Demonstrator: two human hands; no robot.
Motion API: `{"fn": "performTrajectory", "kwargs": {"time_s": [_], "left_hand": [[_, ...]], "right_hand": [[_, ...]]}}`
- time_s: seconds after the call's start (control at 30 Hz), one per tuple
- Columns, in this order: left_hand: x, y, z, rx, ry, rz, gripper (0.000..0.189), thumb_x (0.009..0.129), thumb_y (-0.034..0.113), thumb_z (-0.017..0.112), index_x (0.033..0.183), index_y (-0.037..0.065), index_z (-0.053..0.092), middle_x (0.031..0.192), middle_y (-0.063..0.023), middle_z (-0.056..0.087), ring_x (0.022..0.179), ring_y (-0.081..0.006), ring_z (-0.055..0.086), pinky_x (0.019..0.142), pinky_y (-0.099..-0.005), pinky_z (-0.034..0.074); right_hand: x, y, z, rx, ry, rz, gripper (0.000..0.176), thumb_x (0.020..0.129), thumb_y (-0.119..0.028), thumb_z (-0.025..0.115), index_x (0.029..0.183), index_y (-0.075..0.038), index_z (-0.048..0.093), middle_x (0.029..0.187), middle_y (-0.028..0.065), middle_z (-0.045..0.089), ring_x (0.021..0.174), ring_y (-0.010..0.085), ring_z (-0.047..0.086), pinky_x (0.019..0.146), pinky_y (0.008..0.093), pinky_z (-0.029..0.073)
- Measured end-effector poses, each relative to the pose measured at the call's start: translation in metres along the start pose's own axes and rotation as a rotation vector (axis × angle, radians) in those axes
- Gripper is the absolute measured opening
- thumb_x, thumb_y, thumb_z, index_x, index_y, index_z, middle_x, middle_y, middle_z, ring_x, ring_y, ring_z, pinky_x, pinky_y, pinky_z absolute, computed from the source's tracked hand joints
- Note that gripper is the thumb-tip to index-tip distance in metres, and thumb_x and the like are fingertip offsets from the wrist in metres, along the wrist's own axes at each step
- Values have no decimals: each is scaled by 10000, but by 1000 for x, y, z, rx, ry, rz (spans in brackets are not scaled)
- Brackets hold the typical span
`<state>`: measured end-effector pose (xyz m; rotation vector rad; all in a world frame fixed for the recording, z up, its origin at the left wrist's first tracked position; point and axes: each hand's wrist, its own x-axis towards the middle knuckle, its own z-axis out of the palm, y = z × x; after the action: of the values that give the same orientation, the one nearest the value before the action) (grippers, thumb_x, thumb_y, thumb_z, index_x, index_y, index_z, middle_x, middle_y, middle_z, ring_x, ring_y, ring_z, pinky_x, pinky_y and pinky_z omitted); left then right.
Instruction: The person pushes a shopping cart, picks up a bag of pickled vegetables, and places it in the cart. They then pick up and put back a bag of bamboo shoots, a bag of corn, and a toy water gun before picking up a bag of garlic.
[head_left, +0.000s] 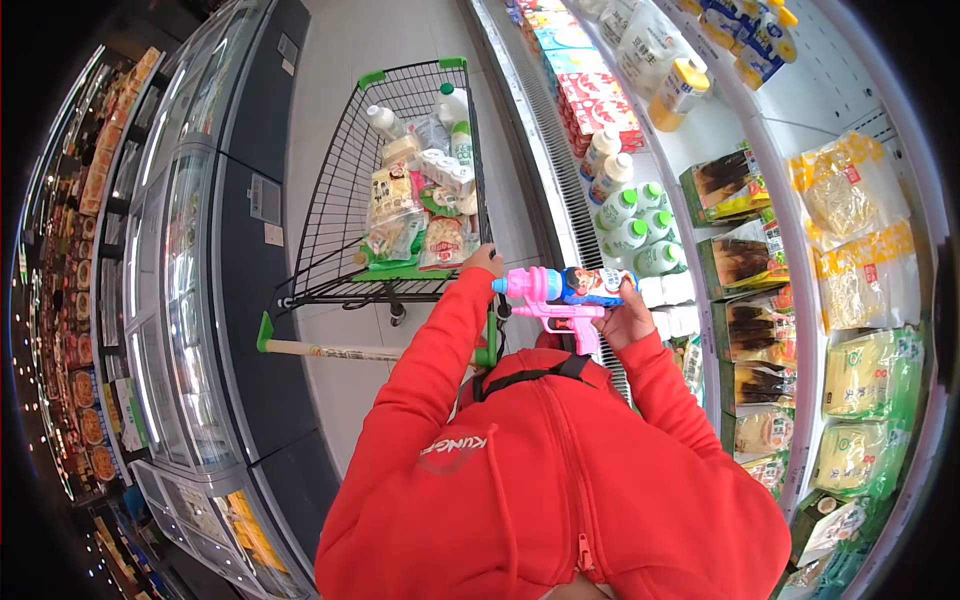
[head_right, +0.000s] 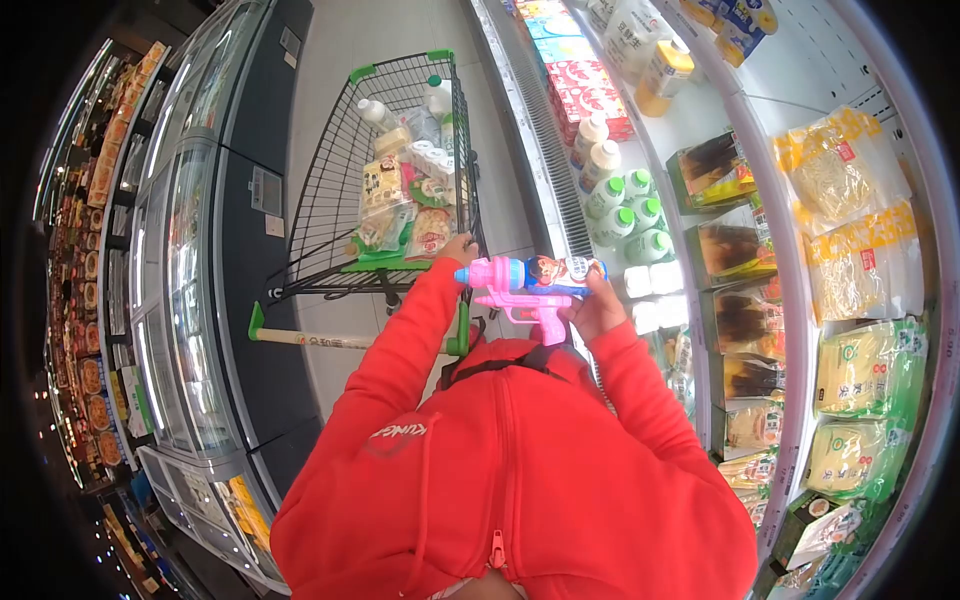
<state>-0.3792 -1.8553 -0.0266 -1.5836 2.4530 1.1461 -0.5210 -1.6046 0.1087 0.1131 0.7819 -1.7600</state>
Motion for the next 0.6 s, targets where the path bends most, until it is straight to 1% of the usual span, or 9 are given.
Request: {"fn": "performTrajectory", "kwargs": {"time_s": [0.07,0.17,0.2,0.3,0.4,0.5,0.53,0.6], "left_hand": [[-11,14,-25,-179,-103,127,363,875,286,496,1132,36,558,1020,-144,633,941,-247,603,824,-314,454],[-11,10,-39,-916,-326,73,416,926,352,432,1145,15,537,1037,-123,628,942,-230,592,845,-313,436],[-32,31,-67,-963,-318,22,463,942,397,391,1128,1,540,1040,-125,627,982,-247,581,875,-358,426],[-38,12,-87,-1212,-353,41,524,933,452,376,1146,-3,523,1074,-156,607,1029,-253,559,899,-392,424],[-45,15,-115,-1430,-461,146,586,922,496,353,1176,-13,494,1125,-186,572,1074,-276,534,923,-426,417],[-45,16,-135,-1445,-570,172,602,930,491,325,1194,-30,472,1092,-196,586,1043,-276,556,944,-396,413],[-44,13,-140,-1473,-601,123,621,918,515,330,1218,-12,462,1155,-196,550,1099,-305,514,960,-431,393],[-27,8,-138,-1553,-643,152,616,916,508,344,1224,-13,456,1163,-198,545,1110,-309,506,965,-433,389]], "right_hand": [[-5,2,10,-27,-7,10,406,834,-330,593,1155,-111,475,1071,65,595,928,216,606,709,350,516],[2,9,8,9,-18,-8,379,839,-321,590,1142,-121,480,1080,67,588,948,226,597,721,365,513],[3,13,10,26,-4,-2,369,842,-315,588,1138,-123,481,1082,68,587,950,228,596,724,369,513],[6,25,25,69,16,7,335,852,-291,580,1124,-123,480,1074,69,587,958,229,593,728,380,515],[7,32,46,59,-23,9,332,862,-287,567,1136,-121,477,1076,72,594,952,219,600,726,360,520],[9,42,58,53,-21,20,338,864,-300,564,1140,-120,488,1075,72,600,940,220,606,743,349,517],[9,46,63,58,-17,20,341,863,-304,567,1139,-121,489,1075,72,600,941,221,605,748,351,516],[14,51,66,69,-23,9,346,859,-313,571,1137,-122,491,1074,73,600,942,223,604,758,354,514]]}}
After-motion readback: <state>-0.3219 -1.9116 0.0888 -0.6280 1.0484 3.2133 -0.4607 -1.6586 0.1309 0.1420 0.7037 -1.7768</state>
